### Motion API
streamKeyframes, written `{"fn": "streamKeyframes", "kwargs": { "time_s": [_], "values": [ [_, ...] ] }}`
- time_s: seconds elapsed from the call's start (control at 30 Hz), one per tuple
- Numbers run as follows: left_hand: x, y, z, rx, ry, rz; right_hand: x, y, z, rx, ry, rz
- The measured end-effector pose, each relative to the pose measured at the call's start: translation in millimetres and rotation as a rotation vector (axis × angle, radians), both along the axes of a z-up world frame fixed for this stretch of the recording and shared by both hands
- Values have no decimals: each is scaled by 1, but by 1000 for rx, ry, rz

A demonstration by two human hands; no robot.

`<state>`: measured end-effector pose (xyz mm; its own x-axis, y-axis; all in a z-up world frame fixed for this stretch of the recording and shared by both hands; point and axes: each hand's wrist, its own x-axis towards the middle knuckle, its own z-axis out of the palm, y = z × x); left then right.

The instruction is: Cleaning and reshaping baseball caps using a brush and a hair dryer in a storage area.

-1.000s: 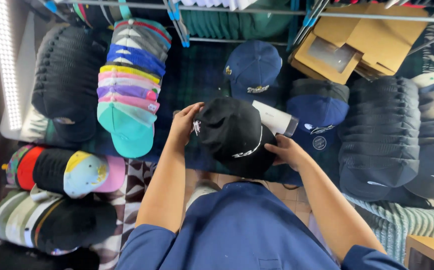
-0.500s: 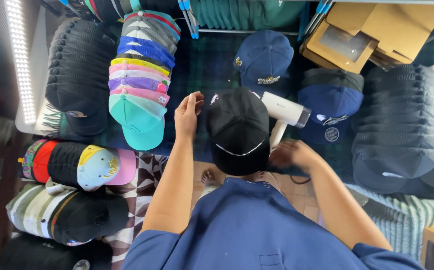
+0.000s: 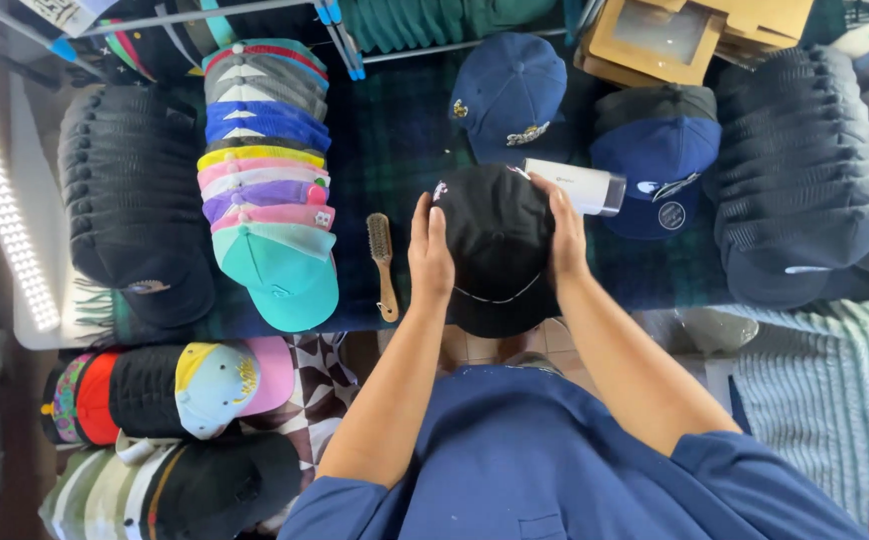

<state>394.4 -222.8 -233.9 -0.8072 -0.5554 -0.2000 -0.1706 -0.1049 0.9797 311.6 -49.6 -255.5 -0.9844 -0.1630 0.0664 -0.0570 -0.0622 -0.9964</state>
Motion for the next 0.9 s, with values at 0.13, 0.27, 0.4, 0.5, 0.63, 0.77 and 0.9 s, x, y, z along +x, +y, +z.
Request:
{"fn": "streamKeyframes", "kwargs": {
  "time_s": [0.13, 0.27, 0.4, 0.5, 0.63, 0.77, 0.9],
  "values": [
    [-10, -12, 10, 32, 21, -72, 31, -8, -3, -28, -27, -146],
    [-12, -11, 14, 96, 40, -131, 27, -10, -20, -3, -52, -145],
    [-16, -13, 3, 80, 54, -135, 18, -5, -37, 8, -127, -149],
    [-15, -19, -6, 35, 13, -181, 3, 20, -68, 132, -115, -58],
    [-36, -44, -25, -146, -136, -245, -25, 9, -19, 259, -72, -1],
    [-60, -38, 6, -189, -87, -313, -58, -11, 5, 417, -74, 237],
    [-60, -36, 7, -39, -217, -340, -74, -14, 2, 550, -204, 372]
  ]
}}
